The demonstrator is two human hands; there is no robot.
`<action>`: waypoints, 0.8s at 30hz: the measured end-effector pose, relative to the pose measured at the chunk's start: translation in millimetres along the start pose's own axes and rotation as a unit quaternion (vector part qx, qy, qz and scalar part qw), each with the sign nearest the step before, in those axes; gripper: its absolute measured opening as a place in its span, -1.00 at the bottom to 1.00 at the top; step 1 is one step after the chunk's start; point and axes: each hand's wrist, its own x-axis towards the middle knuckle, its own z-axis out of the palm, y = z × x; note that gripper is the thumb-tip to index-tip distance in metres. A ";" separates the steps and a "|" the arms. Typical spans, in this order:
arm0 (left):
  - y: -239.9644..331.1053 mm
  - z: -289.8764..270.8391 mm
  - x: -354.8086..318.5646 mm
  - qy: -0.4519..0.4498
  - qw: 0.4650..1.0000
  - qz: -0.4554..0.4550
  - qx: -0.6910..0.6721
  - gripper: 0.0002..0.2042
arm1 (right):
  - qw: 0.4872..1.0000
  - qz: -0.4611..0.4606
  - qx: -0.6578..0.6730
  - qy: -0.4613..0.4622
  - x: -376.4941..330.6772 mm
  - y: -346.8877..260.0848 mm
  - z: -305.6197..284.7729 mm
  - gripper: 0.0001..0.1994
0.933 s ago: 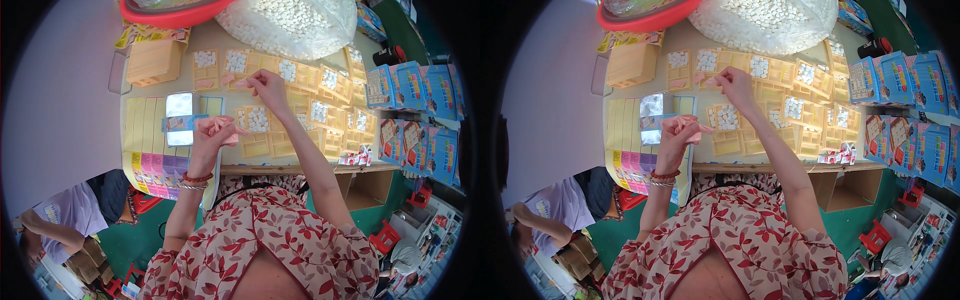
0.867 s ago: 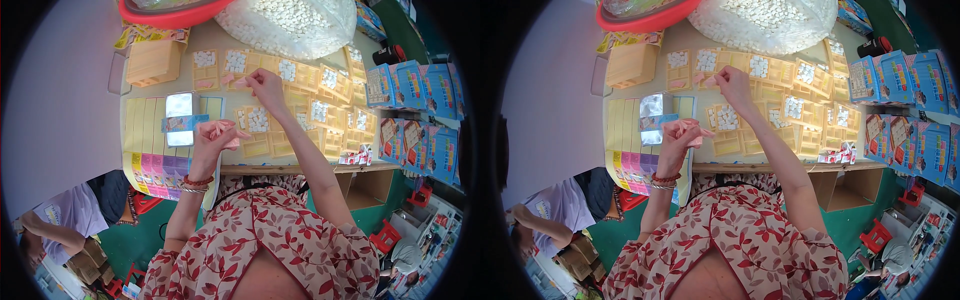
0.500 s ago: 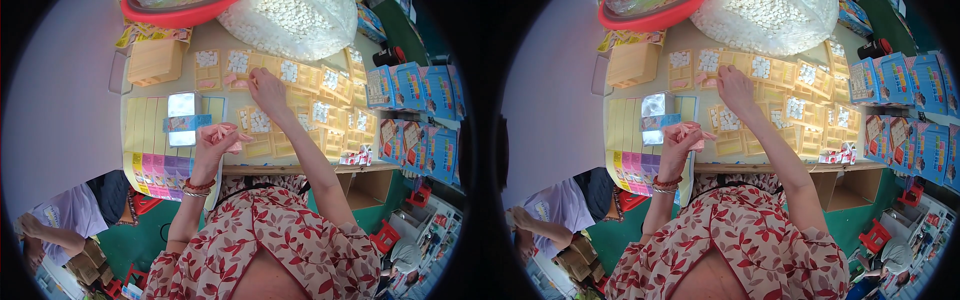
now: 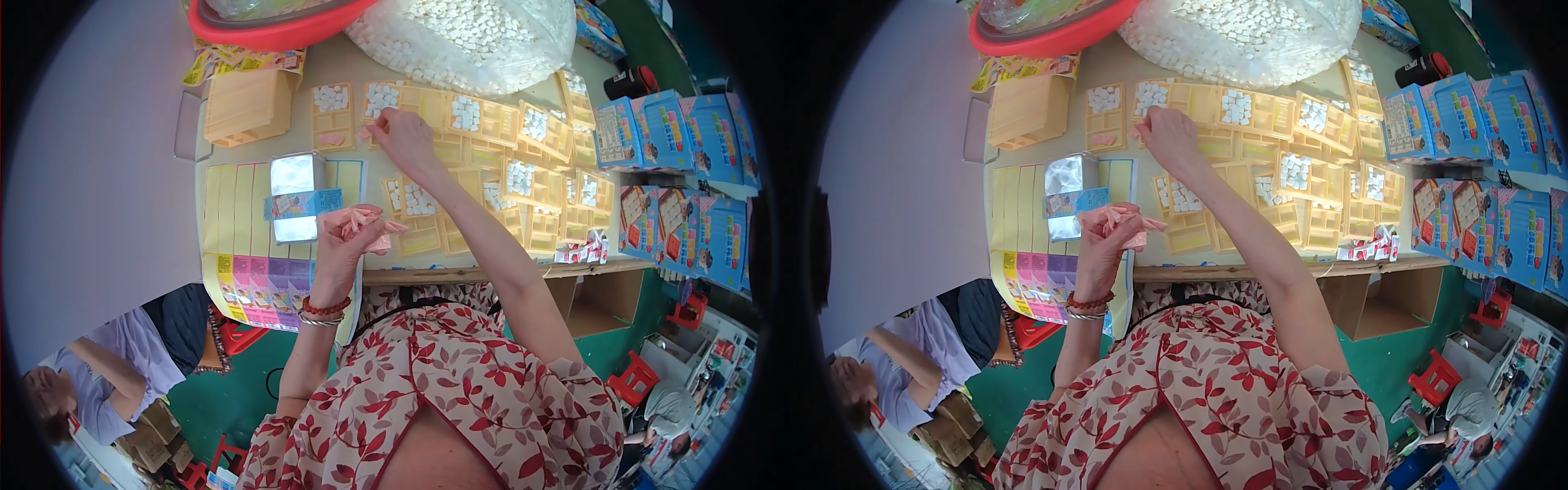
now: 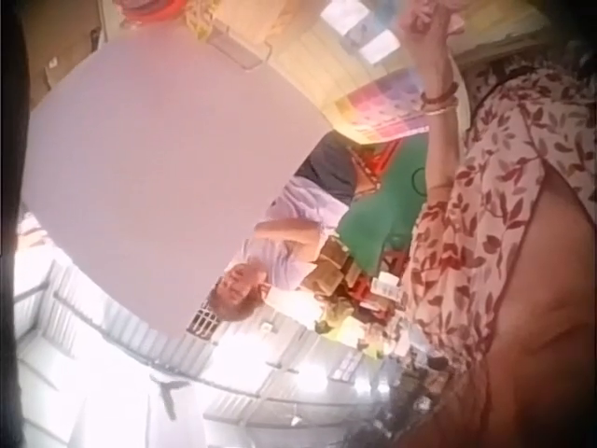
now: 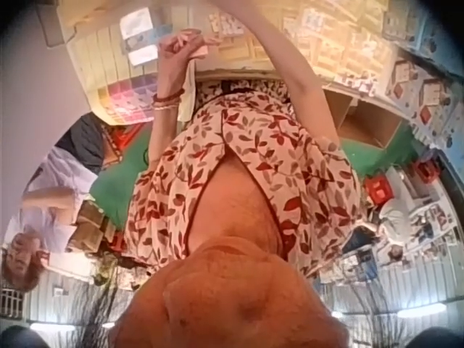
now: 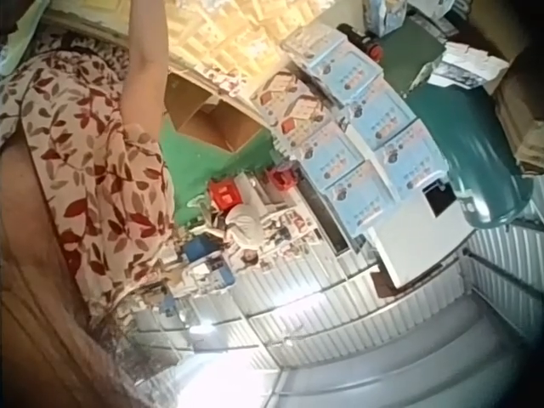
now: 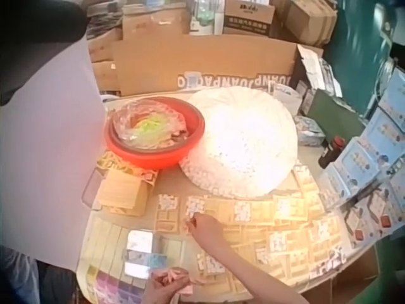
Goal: Sorting and packing small white and pink parts into plastic grid trays and bags.
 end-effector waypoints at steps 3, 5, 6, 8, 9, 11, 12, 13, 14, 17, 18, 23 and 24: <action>4.4 3.7 0.3 0.020 0.999 -0.026 0.004 -0.87 | 0.997 0.002 0.069 0.017 -4.9 -1.1 -11.7 -0.74; 6.8 2.2 -1.6 0.037 0.999 -0.014 0.027 -0.87 | 0.993 0.038 0.104 0.036 -16.5 -7.2 -36.4 -0.75; 7.4 2.1 -1.1 0.034 0.999 -0.016 0.025 -0.87 | 0.986 0.069 0.142 0.052 -22.3 -5.1 -46.8 -0.76; 7.4 3.6 -0.6 0.052 0.998 -0.030 0.023 -0.89 | 0.982 0.108 0.144 0.050 -34.0 20.4 -67.8 -0.76; 6.4 5.0 1.9 0.052 0.998 -0.031 0.022 -0.89 | 0.977 0.147 0.148 0.047 -39.2 31.2 -77.4 -0.77; 2.3 7.2 11.8 0.016 0.999 -0.009 0.042 -0.88 | 0.981 0.171 0.085 0.032 -47.2 41.3 -92.0 -0.78; -0.6 8.9 13.8 0.017 0.999 -0.010 0.042 -0.88 | 0.981 0.193 0.022 0.016 -49.8 43.0 -95.1 -0.79; -3.2 13.3 17.6 0.015 0.999 -0.010 0.043 -0.87 | 0.981 0.193 0.022 0.019 -51.2 45.5 -94.0 -0.79; -5.2 17.9 21.3 0.013 0.999 -0.009 0.045 -0.86 | 0.986 0.164 -0.026 0.017 -53.2 48.9 -89.4 -0.79; -10.0 30.7 34.0 -0.008 0.999 -0.025 0.019 -0.84 | 0.987 0.111 -0.113 0.039 -56.5 49.9 -87.1 -0.78; -8.7 34.6 36.0 -0.007 0.999 -0.025 0.021 -0.84 | 0.982 0.088 -0.153 0.062 -58.3 49.1 -86.9 -0.78; -6.4 40.8 38.8 -0.046 0.993 -0.106 0.014 -0.87 | 0.958 0.091 0.261 -0.081 -66.9 10.8 -108.3 -0.78; -11.9 39.2 39.2 -0.048 0.993 -0.107 0.015 -0.87 | 0.920 0.024 0.372 -0.122 -69.6 3.6 -108.0 -0.78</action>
